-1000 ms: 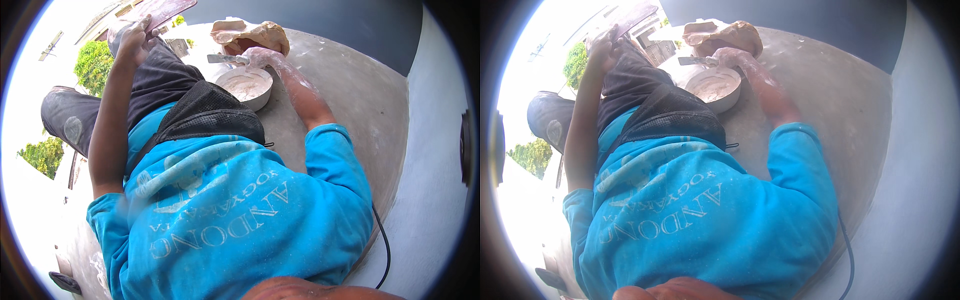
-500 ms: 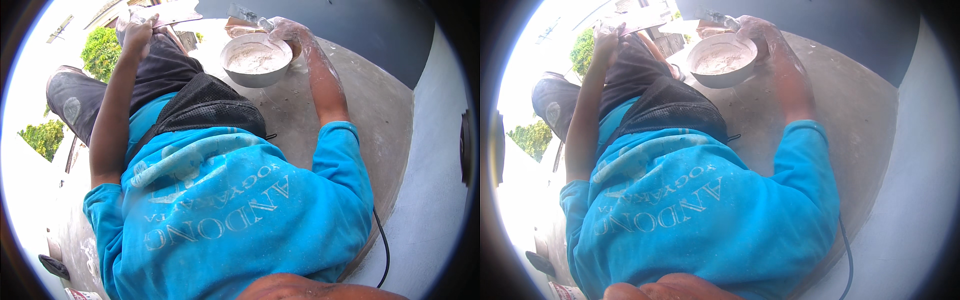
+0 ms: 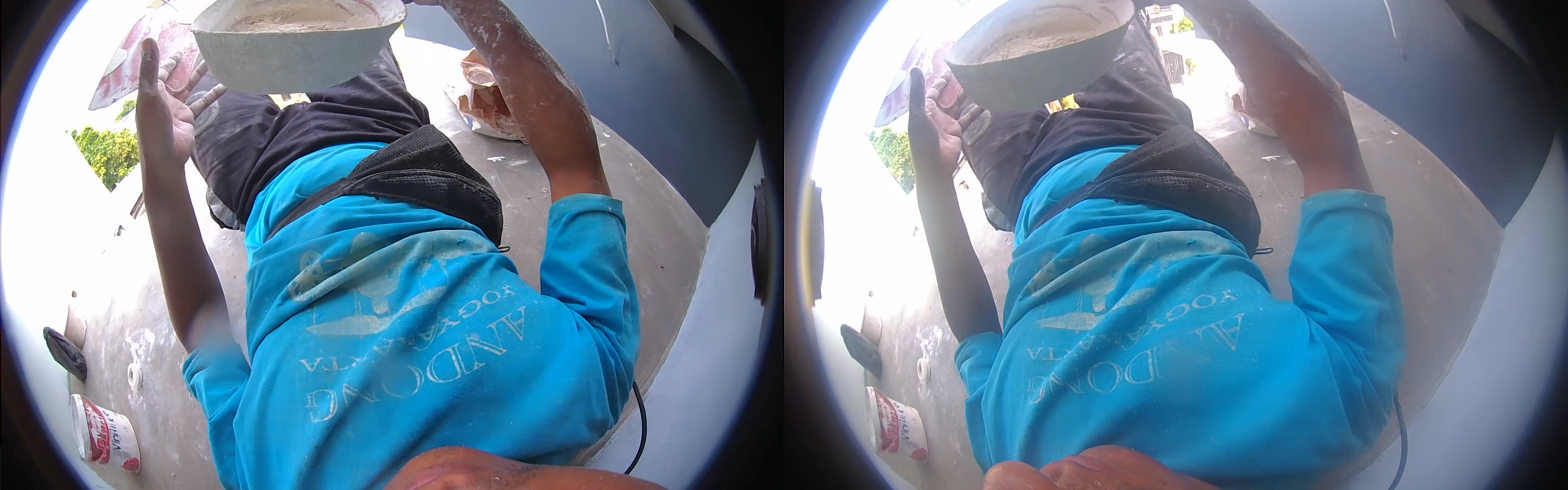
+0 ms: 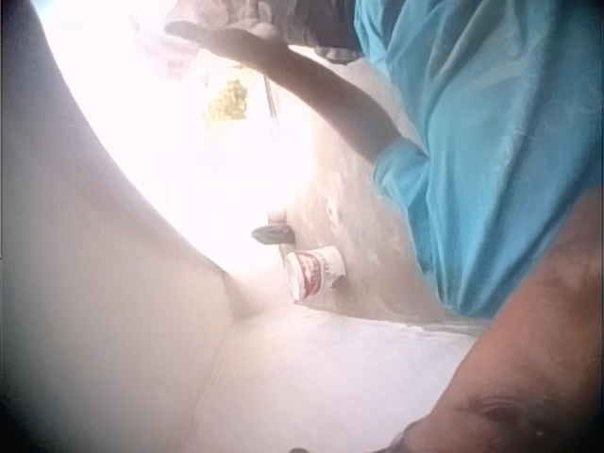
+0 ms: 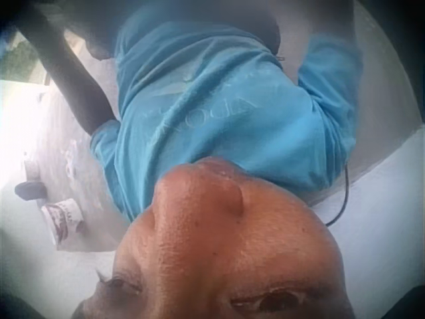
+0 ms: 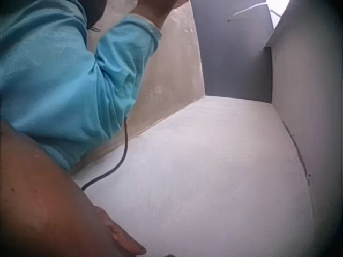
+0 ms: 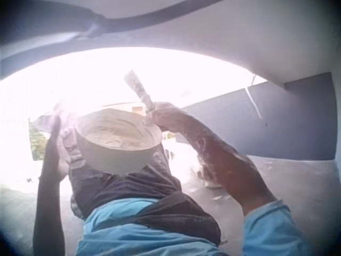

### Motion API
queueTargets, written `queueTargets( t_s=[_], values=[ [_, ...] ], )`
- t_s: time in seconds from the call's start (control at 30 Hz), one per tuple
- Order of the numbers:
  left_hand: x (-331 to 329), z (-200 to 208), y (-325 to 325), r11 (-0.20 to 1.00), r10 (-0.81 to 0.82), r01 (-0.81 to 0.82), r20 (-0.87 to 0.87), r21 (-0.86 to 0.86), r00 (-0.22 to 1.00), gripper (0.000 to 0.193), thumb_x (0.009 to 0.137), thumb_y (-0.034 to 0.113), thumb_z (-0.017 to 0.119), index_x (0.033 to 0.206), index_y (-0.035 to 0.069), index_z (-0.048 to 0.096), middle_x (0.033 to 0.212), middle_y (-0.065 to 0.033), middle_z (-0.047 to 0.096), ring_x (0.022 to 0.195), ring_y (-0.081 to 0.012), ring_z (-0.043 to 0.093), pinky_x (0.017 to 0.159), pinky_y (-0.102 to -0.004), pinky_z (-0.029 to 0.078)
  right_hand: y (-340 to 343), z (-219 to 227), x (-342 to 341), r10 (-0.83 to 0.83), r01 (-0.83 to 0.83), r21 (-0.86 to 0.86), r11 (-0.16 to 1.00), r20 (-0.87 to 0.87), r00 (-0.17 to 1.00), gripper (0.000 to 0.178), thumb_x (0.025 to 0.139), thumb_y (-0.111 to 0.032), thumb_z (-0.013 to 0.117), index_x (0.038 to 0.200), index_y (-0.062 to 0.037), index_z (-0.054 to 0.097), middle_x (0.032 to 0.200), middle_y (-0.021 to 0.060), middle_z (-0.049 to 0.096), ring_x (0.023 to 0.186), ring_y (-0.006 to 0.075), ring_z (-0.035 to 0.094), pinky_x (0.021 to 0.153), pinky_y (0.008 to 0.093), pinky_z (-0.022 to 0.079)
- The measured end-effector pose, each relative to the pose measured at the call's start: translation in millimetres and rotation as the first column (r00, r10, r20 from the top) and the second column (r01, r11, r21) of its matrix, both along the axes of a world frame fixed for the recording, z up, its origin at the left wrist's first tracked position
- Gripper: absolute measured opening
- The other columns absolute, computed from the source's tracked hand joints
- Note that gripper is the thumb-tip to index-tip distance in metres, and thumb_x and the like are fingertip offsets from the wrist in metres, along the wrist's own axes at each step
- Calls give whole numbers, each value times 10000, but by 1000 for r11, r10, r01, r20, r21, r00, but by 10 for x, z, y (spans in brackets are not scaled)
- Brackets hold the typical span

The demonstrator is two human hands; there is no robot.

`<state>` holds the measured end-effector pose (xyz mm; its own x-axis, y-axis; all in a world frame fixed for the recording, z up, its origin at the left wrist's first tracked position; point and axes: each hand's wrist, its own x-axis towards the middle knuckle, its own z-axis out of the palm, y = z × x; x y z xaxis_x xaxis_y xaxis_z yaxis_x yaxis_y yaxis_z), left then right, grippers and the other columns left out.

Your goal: The person lies on the floor and uses a trowel and hawk to apply and smooth plaster onto a ceiling. They repeatedly scoop plaster from a bucket, transfer it to the hawk, and spread it across the ceiling surface.

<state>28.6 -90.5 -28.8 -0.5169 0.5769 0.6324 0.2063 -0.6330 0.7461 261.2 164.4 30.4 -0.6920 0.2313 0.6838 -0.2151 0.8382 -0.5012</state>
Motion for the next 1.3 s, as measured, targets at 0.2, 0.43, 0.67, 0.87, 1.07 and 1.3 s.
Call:
queueTargets(
  t_s=[0.2,0.43,0.67,0.87,1.07,1.3],
  values=[
    [-257,-313,-881,968,13,-52,156,247,988,808,925,543,495,1359,-114,310,1309,-304,446,1228,-353,483,1025,-461,427,-209,-182,-2287,358,-358,63,932,0,934,127,773,-139,675,747,-17,653,635,33,594,554,136,564,483,285,428],
    [-751,-648,-1158,944,134,-199,246,262,960,496,849,225,461,1241,-77,436,1137,-206,557,1043,-302,583,893,-435,495,-1408,-436,-1745,123,-129,228,965,42,992,371,846,-300,676,1073,-19,594,805,98,628,695,179,615,590,322,483],
    [-1152,-969,-1033,769,598,-541,-85,340,797,251,907,142,380,1022,-60,474,1037,-188,543,1018,-284,574,891,-444,481,-1873,-463,-1136,87,-42,791,610,-15,996,262,891,-262,589,1098,-103,600,874,120,654,789,241,664,647,374,533],
    [-980,-1014,-791,665,718,-554,-222,501,660,441,855,149,400,1209,-115,380,1211,-202,478,1069,-256,506,951,-367,416,-2063,-602,-1262,-357,308,892,331,-184,916,148,818,-178,584,863,-76,681,811,90,638,773,201,652,675,385,529],
    [-1016,-1174,-662,634,741,-561,-213,532,637,535,859,152,376,1280,-170,301,1342,-257,394,1192,-262,462,1011,-366,389,-2135,-971,-1465,-278,373,928,-1,-358,891,146,822,-205,693,950,-140,722,927,71,718,886,168,703,643,319,584],
    [-1358,-1290,-709,273,934,-646,-358,713,-1,219,904,60,582,1022,-6,409,1412,-372,281,1326,-482,328,1032,-504,372,-2234,-820,-1347,-84,410,906,104,-403,911,70,783,-182,709,822,-155,761,712,29,691,681,192,698,559,301,551]
  ],
)
